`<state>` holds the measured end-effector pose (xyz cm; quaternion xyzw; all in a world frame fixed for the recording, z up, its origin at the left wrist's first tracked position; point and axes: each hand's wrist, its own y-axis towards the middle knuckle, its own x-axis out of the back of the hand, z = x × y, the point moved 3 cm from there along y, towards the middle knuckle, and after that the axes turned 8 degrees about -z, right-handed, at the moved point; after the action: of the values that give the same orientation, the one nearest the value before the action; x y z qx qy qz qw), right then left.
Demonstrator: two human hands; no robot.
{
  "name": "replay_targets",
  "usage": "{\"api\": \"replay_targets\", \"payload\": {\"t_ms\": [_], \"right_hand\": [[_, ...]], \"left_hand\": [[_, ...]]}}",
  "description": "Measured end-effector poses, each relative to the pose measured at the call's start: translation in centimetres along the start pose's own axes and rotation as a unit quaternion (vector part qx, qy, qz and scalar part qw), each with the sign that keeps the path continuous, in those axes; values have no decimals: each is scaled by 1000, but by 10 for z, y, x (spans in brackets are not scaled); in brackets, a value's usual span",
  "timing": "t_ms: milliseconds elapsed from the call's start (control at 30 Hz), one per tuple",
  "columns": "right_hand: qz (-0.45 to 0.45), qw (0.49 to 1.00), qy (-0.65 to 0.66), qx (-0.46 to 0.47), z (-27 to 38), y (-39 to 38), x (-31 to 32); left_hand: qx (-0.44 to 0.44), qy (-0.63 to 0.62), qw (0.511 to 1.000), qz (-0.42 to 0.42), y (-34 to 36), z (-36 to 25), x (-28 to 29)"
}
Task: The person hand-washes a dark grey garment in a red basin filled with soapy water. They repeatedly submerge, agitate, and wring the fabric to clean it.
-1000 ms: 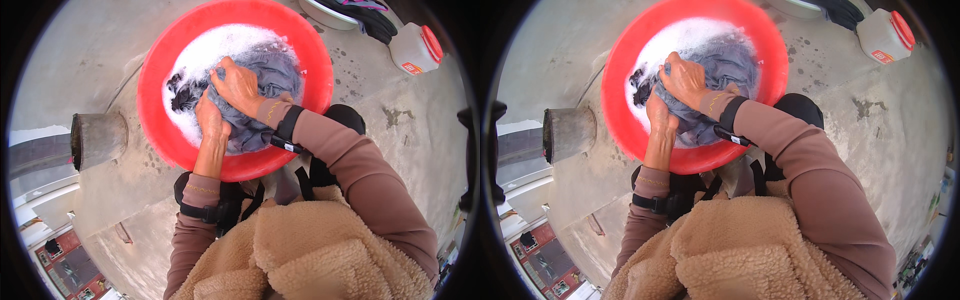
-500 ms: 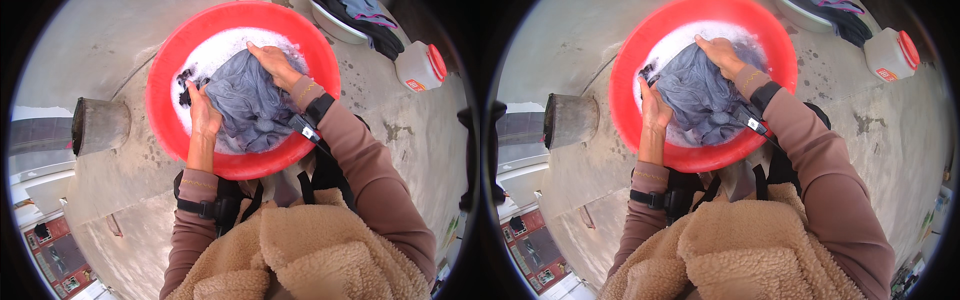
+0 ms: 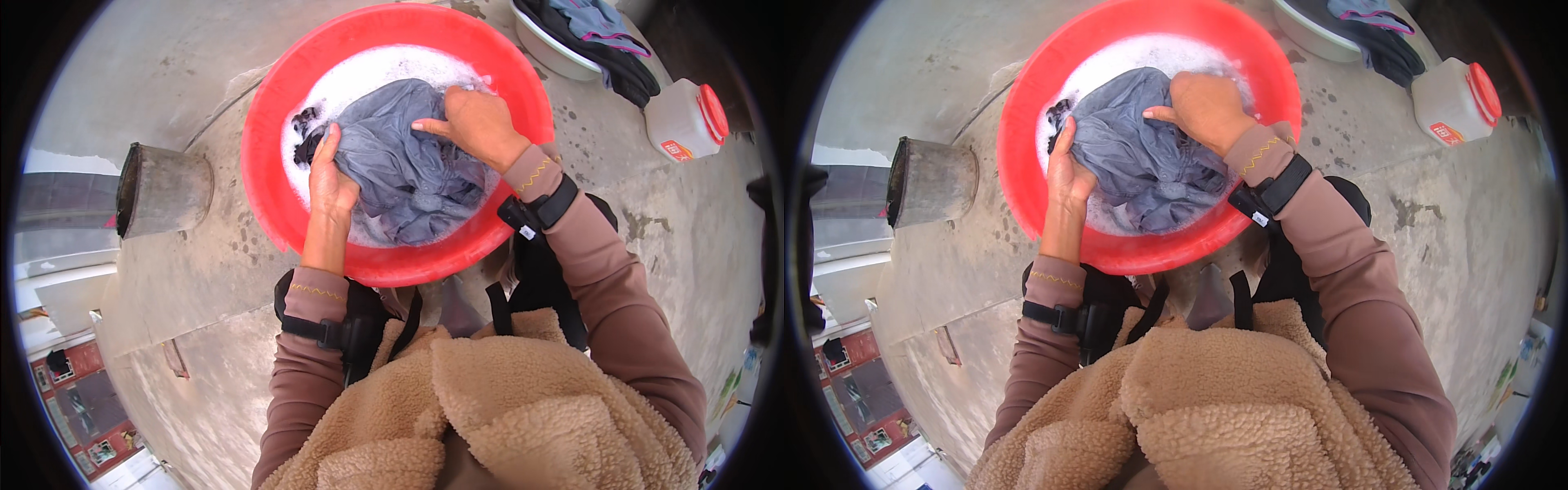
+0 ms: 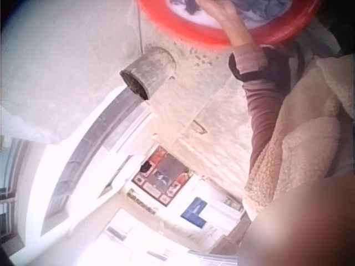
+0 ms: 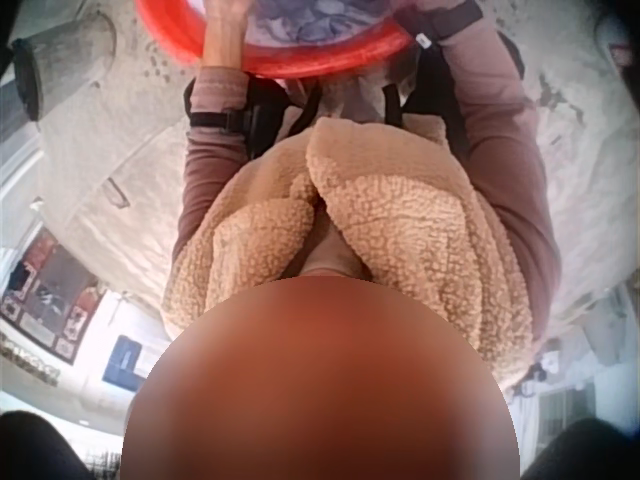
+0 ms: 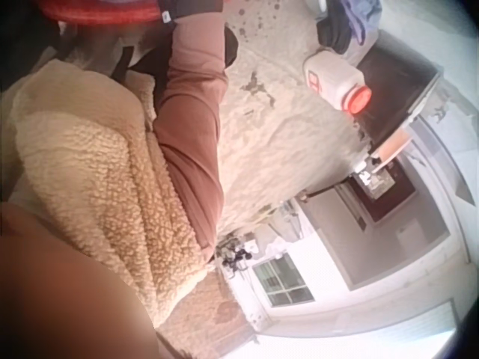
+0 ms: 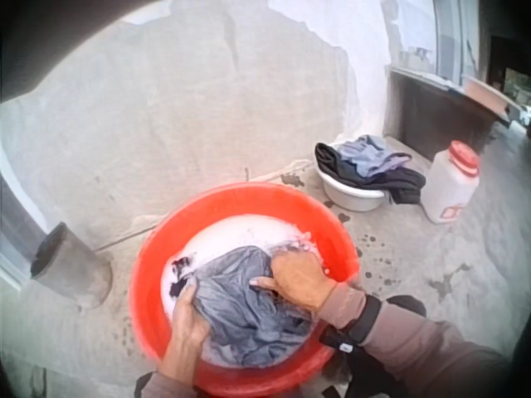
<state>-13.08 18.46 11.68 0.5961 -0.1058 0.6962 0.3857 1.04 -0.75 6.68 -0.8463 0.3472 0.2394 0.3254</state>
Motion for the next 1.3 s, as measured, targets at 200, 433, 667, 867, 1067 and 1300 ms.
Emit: {"api": "replay_targets", "payload": {"t_ms": [200, 433, 667, 867, 1067, 1300], "right_hand": [[130, 983, 125, 45, 19, -21, -30], [-77, 923, 361, -109, -6, -8, -68], [-72, 629, 751, -188, -24, 22, 11], [-51, 559, 805, -191, -48, 28, 39], [-114, 750, 592, -271, -107, 50, 24], [-217, 921, 292, -142, -78, 28, 24]], "left_hand": [[38, -78, 993, 80, -7, -3, -9], [94, 60, 992, 66, -3, 14, 5], [-257, 643, 721, -9, 9, 17, 31], [-164, 622, 763, 56, 19, 42, 26], [-131, 196, 971, -48, 14, -4, 19], [16, 98, 994, -37, 6, -10, 13]]}}
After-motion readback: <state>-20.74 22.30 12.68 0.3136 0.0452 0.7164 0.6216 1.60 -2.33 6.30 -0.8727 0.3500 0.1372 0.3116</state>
